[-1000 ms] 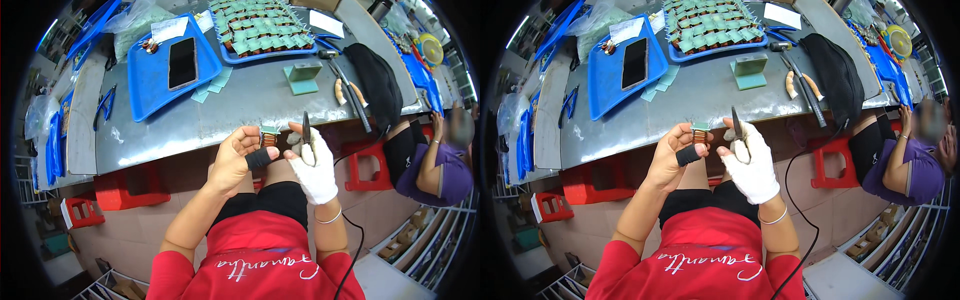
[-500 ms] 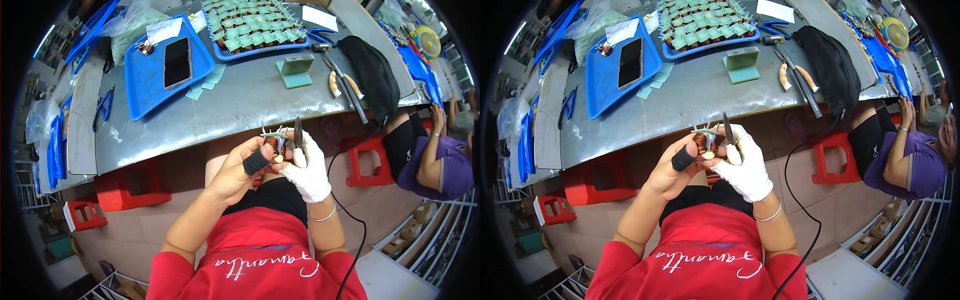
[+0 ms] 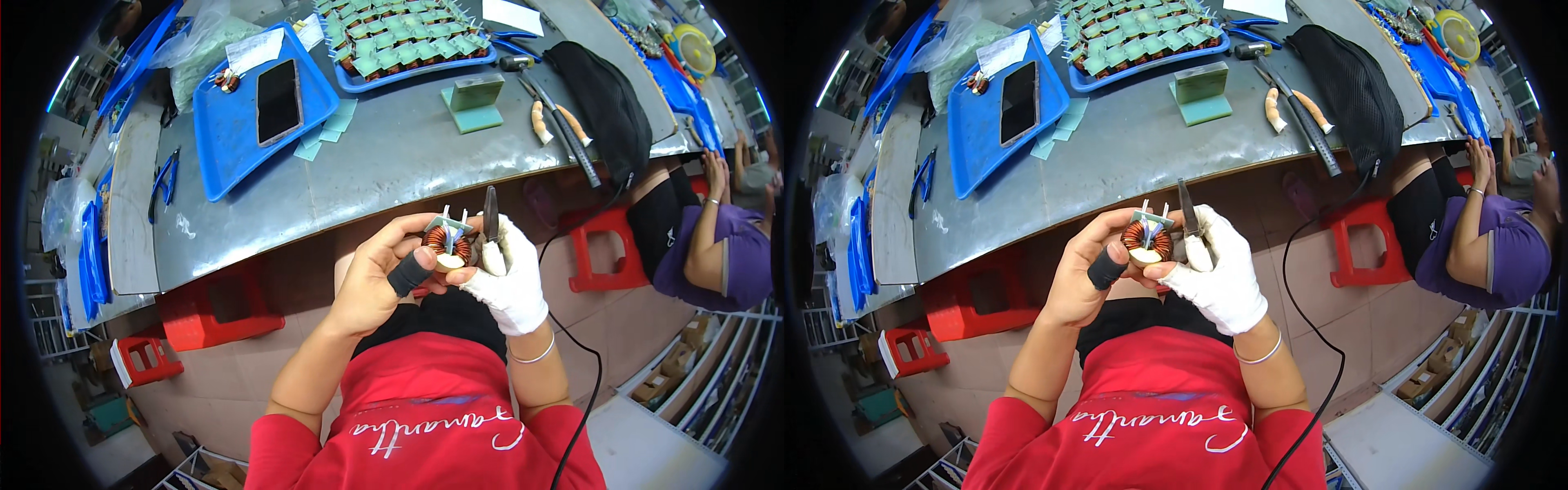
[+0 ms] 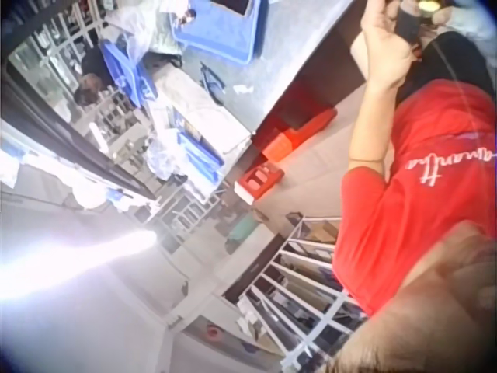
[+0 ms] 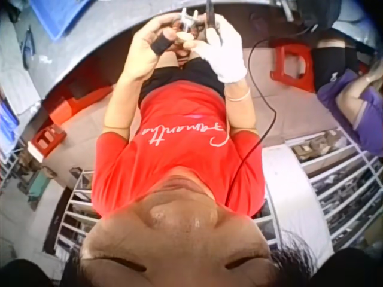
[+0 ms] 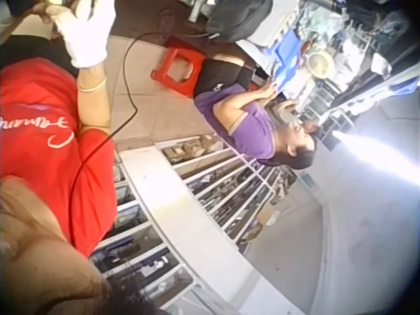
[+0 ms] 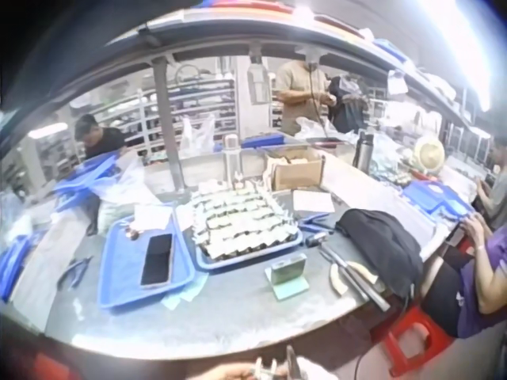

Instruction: Assembling electrical components by mounting copper coils onto metal frames.

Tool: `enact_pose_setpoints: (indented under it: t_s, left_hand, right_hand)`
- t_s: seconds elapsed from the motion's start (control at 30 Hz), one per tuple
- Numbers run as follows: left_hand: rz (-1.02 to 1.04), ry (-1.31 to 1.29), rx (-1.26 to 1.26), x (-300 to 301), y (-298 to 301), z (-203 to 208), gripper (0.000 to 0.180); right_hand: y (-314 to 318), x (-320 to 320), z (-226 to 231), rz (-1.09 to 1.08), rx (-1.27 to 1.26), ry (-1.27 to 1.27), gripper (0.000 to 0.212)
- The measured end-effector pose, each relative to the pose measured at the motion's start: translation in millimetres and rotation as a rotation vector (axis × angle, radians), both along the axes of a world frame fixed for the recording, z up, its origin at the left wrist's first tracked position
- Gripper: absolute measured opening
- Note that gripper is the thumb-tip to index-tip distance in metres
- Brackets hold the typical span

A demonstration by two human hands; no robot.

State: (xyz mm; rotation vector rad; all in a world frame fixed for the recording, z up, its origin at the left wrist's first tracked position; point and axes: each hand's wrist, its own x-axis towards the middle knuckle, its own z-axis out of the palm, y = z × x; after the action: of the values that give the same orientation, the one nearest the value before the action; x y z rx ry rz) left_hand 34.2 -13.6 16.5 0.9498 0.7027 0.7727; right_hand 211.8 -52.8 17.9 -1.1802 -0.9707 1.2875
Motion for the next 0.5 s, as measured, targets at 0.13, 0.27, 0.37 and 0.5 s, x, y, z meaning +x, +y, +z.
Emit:
enact_pose_setpoints:
  t_s: [0.13, 0.27, 0.37, 0.5]
  left_hand:
    - [-0.005, -0.001, 0.042, -1.3, -0.4, -3.4, 0.048]
    - [0.013, -0.005, 0.068, -0.4, -2.3, -4.3, 0.044]
    - [0.015, -0.012, 0.126, 0.4, -2.3, -5.2, 0.042]
    - [0.016, 0.023, 0.152, -0.2, -3.3, -6.6, 0.04]
  right_hand:
    - [0.1, -1.4, 0.8, -0.014, 0.046, -0.033, 0.05]
    - [-1.5, -3.0, -2.1, -0.041, 0.091, -0.035, 0.048]
    - [-2.2, -2.6, 2.1, -0.032, 0.079, -0.03, 0.047]
    - [-2.9, -3.1, 6.8, -0.013, -0.011, 0.073, 0.047]
